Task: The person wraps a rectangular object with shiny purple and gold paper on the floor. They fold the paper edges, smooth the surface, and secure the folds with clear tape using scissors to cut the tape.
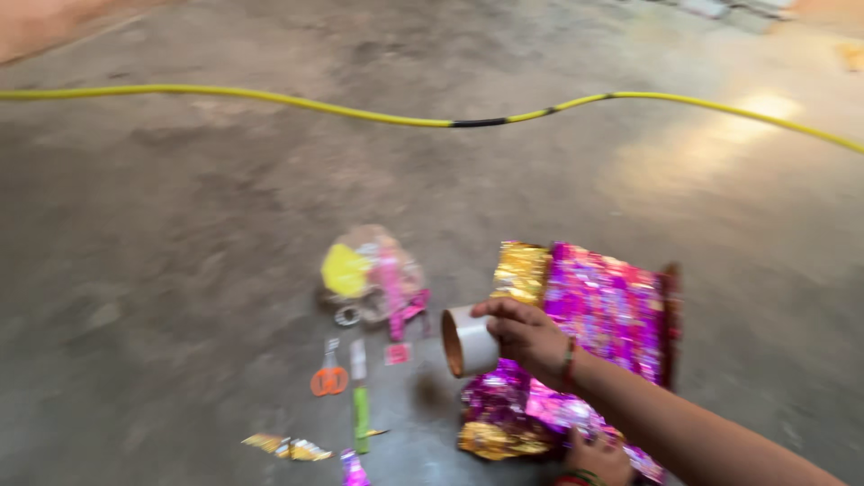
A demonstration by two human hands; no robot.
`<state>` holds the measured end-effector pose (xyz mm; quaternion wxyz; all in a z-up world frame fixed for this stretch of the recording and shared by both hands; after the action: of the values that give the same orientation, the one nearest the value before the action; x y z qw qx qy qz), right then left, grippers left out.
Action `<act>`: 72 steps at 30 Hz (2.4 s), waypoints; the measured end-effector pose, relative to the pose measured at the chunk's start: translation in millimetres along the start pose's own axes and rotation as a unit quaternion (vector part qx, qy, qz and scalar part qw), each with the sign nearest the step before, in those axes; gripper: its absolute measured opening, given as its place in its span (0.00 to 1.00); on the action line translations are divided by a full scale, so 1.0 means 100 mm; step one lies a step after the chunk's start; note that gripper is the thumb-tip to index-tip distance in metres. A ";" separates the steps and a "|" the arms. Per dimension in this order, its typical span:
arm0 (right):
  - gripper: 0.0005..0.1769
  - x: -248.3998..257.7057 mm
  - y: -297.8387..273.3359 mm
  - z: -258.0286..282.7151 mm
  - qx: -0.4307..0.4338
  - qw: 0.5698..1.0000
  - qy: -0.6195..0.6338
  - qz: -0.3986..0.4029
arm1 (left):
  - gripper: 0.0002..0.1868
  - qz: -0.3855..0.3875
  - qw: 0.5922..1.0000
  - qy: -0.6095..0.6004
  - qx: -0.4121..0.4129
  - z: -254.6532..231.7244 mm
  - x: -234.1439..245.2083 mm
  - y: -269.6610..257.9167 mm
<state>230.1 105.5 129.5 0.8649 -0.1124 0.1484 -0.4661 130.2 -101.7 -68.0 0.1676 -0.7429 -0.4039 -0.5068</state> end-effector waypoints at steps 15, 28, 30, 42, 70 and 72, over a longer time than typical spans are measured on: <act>0.41 1.88 -2.35 -0.71 0.085 0.976 -0.011 -0.199 | 0.40 0.137 0.984 -0.042 0.102 -0.33 1.14 -0.47; 0.25 2.07 -2.53 -1.56 0.043 0.980 -0.152 -0.121 | 0.48 0.169 0.970 -0.085 0.156 -0.46 1.46 -0.43; 0.26 2.09 -2.58 -1.52 0.031 0.977 -0.177 -0.116 | 0.45 0.141 0.973 -0.094 0.155 -0.47 1.50 -0.41; 0.21 1.90 -2.52 -1.64 -0.013 0.986 -0.151 -0.067 | 0.40 0.141 0.961 -0.126 0.203 -0.42 1.44 -0.35; 0.10 1.76 -2.38 -0.43 0.107 0.726 -0.651 -0.193 | 0.40 0.176 0.941 -0.090 0.274 -0.38 1.42 -0.16; 0.10 1.86 -2.38 -0.50 0.065 0.744 -0.634 -0.201 | 0.41 0.183 0.937 -0.091 0.284 -0.37 1.42 -0.13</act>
<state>124.9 -182.2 133.6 0.6509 -0.3531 -0.4908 -0.4591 120.3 -56.7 71.8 0.4241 -0.7682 -0.4015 -0.2621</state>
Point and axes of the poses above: each hand's wrist, its own y-axis towards the middle knuckle, its own x-axis out of the back of the hand, z = x × y, the point moved 9 cm from there along y, towards the middle knuckle, and after that the axes turned 1 degree about x, right-handed, at the moved point
